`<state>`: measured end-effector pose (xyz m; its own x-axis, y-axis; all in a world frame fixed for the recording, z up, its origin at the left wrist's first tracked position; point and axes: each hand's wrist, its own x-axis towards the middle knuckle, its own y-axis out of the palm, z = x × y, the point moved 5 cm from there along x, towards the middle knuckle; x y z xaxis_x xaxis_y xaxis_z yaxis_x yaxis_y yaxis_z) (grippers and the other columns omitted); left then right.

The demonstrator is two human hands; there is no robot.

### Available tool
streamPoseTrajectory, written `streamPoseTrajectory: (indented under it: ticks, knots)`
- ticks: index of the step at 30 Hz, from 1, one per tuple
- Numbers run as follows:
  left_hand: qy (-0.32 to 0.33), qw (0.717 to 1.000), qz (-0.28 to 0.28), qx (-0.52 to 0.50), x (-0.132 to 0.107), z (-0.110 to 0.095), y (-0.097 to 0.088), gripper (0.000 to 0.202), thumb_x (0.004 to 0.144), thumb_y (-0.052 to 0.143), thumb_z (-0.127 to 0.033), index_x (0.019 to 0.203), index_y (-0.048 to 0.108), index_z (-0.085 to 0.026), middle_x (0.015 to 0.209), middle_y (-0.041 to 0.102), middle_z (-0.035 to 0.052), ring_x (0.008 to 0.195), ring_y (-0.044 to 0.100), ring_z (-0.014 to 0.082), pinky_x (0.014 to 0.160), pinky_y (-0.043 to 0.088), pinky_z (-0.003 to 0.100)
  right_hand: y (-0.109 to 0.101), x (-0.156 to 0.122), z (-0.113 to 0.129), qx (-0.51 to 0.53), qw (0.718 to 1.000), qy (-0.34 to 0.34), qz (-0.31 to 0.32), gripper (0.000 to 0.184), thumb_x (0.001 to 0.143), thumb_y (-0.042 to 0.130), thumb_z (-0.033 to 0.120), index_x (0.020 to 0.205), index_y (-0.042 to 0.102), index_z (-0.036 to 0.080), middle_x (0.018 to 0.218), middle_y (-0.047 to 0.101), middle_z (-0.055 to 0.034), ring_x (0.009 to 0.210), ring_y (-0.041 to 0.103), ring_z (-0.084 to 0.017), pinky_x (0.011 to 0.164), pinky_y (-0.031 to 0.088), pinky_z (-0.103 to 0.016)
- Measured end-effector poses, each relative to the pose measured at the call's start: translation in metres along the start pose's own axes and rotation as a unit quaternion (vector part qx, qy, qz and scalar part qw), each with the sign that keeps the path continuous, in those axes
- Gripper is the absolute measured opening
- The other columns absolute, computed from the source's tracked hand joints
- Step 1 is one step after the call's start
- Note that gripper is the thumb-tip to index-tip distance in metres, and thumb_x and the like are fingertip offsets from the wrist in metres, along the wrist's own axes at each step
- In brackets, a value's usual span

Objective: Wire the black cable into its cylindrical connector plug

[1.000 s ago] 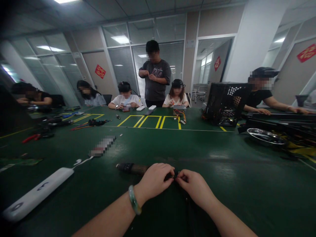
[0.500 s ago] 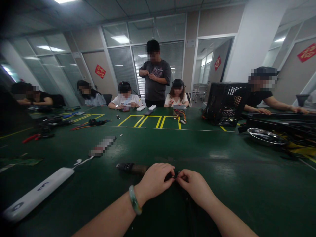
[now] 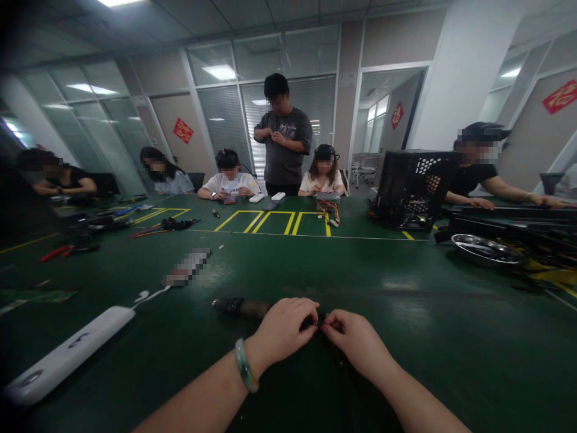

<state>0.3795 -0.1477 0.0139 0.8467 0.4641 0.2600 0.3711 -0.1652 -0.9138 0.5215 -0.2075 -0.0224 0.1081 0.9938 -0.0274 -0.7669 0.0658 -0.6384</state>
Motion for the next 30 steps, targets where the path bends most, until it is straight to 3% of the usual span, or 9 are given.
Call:
streamPoseTrajectory:
  ticks: [30]
  knots:
    - [0.009,1.000,-0.005,-0.011,-0.0001,0.0006,0.0019,0.012,0.085,0.056,-0.018,0.096,0.059,-0.022,0.104,0.063,0.0014,0.098,0.057,0.0196,0.089,0.041,0.034,0.0003,-0.0009,0.0001,0.005,1.000,-0.002,0.000,0.016,0.086,0.055,0.032,0.082,0.065,0.021,0.077,0.069,0.0012,0.070,0.063,-0.016,0.060,0.040,-0.022]
